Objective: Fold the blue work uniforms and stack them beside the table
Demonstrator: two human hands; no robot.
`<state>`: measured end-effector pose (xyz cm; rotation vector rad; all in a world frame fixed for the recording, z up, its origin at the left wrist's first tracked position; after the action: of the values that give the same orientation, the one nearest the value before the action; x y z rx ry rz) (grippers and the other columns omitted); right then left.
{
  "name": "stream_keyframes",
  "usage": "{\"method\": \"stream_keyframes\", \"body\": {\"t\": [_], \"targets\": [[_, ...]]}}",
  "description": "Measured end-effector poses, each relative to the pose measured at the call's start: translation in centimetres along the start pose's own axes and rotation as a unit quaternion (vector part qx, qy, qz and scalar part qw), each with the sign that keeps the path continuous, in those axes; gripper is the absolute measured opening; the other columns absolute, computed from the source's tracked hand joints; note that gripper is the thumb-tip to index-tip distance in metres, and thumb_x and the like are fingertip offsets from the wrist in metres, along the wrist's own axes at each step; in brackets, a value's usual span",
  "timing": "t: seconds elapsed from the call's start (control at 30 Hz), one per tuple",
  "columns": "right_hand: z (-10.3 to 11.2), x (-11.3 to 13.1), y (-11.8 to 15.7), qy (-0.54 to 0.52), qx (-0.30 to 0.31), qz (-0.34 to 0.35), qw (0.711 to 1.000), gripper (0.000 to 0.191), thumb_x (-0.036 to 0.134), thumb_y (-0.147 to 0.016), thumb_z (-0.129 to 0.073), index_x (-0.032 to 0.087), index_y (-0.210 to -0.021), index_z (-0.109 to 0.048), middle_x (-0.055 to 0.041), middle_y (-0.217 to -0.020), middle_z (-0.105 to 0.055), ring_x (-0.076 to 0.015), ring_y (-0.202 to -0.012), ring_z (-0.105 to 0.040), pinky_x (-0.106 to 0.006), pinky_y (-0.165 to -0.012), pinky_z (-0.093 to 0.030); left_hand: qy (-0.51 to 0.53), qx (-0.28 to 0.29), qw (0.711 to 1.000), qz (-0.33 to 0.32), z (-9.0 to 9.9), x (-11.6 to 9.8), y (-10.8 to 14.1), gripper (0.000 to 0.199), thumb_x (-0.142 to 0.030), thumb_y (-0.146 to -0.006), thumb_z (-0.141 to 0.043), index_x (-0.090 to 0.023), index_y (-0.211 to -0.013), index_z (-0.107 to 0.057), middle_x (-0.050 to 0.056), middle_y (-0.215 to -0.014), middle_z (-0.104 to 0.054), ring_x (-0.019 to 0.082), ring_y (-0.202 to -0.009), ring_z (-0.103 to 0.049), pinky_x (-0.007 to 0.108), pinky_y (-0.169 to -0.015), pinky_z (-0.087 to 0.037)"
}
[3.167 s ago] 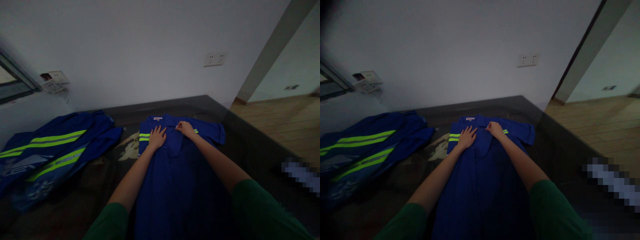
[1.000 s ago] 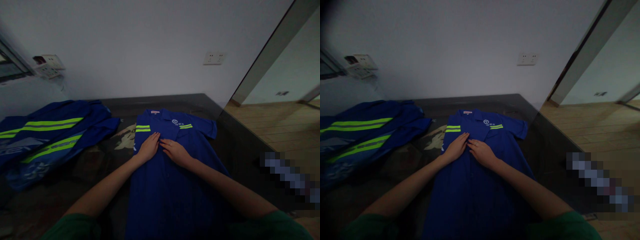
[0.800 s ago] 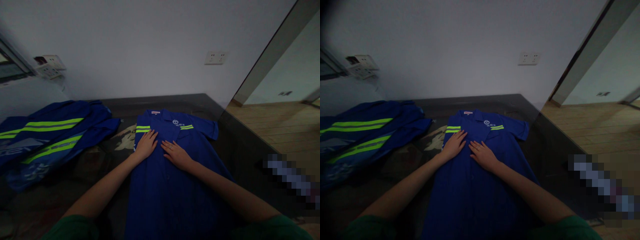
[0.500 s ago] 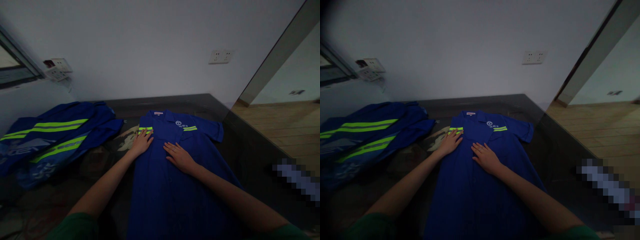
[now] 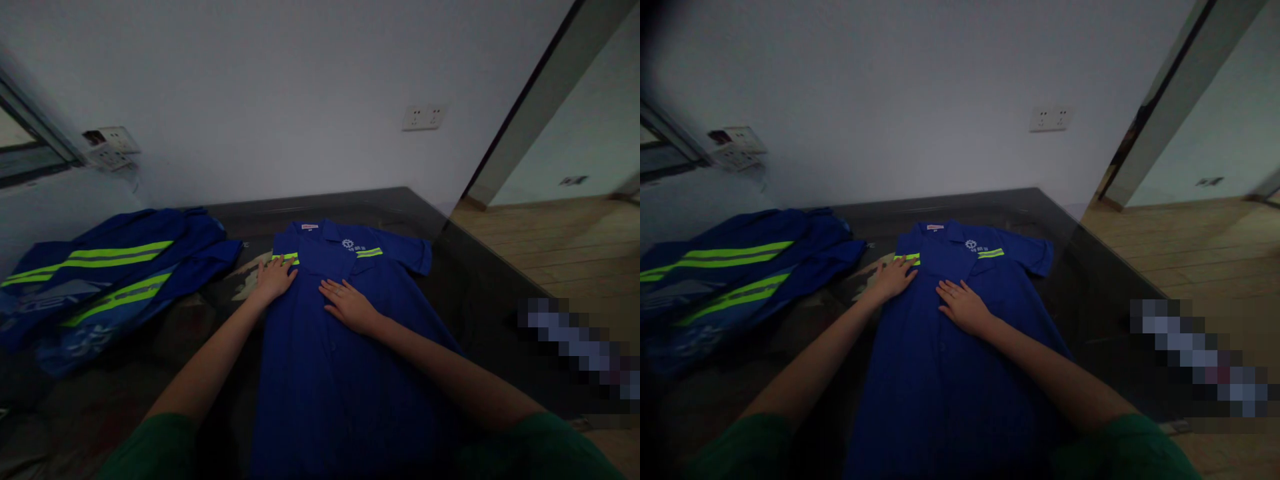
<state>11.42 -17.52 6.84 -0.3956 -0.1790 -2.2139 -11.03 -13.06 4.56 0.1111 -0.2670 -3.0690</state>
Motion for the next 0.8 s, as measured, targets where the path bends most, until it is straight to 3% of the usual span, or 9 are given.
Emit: {"method": "stream_keyframes", "body": {"t": [0.1,0.23,0.37,0.5,0.8], "targets": [[0.2,0.1,0.0,-0.011,-0.002,-0.002,1.0,0.046,0.031,-0.097,-0.043,0.017,-0.141,-0.044,-0.0121,-0.146,-0.043,-0.0224,-0.137,-0.037,-0.049,-0.113,-0.027,-0.014,-0.033,0.999,-0.012,1.0,-1.0,-2.0,0.044,-0.043,-0.093,-0.04,-0.023,-0.129,-0.056,0.013,-0.135,-0.055,0.032,-0.127,-0.046,0.064,-0.111,-0.011],[0.6,0.2,0.0,-0.02,0.005,-0.009,1.0,0.05,0.032,-0.096,-0.045,0.016,-0.143,-0.04,-0.0133,-0.146,-0.043,-0.0231,-0.137,-0.037,-0.049,-0.113,-0.028,0.019,-0.058,0.998,-0.033,1.1,-1.7,-6.2,0.05,-0.038,-0.095,-0.036,-0.018,-0.141,-0.043,0.013,-0.15,-0.037,0.029,-0.139,-0.031,0.051,-0.113,-0.023],[0.5,0.1,0.0,-0.028,0.006,-0.011,1.0,0.05,0.034,-0.097,-0.043,0.018,-0.144,-0.039,-0.0115,-0.147,-0.041,-0.0217,-0.138,-0.034,-0.049,-0.113,-0.027,0.039,-0.003,0.999,0.001,-0.7,-0.7,-9.0,0.054,-0.044,-0.097,-0.023,-0.028,-0.148,-0.03,0.008,-0.155,-0.027,0.029,-0.142,-0.025,0.051,-0.111,-0.026],[0.2,-0.1,0.1,-0.042,0.0,-0.012,0.999,0.051,0.036,-0.097,-0.041,0.021,-0.145,-0.037,-0.0098,-0.148,-0.04,-0.0208,-0.139,-0.033,-0.048,-0.114,-0.024,0.035,-0.003,0.999,0.02,-2.1,0.3,-9.7,0.057,-0.049,-0.097,-0.018,-0.031,-0.15,-0.021,0.006,-0.156,-0.024,0.028,-0.143,-0.024,0.052,-0.111,-0.026],[0.4,-0.8,-0.4,-0.066,0.013,-0.002,0.998,0.052,0.038,-0.097,-0.041,0.02,-0.146,-0.036,-0.0083,-0.15,-0.038,-0.0201,-0.14,-0.031,-0.047,-0.115,-0.022,0.039,0.001,0.999,0.038,-2.6,1.0,-10.6,0.06,-0.051,-0.095,-0.014,-0.03,-0.152,-0.016,0.003,-0.158,-0.018,0.028,-0.144,-0.018,0.053,-0.114,-0.018]]}}
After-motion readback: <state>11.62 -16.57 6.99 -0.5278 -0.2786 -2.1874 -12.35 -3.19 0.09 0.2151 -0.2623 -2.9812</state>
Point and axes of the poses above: each hand's wrist, its own y-axis away from the middle knuckle, its own z-axis out of the back of the hand, x = y × z, the point moved 3 cm from there along -y, towards the middle knuckle
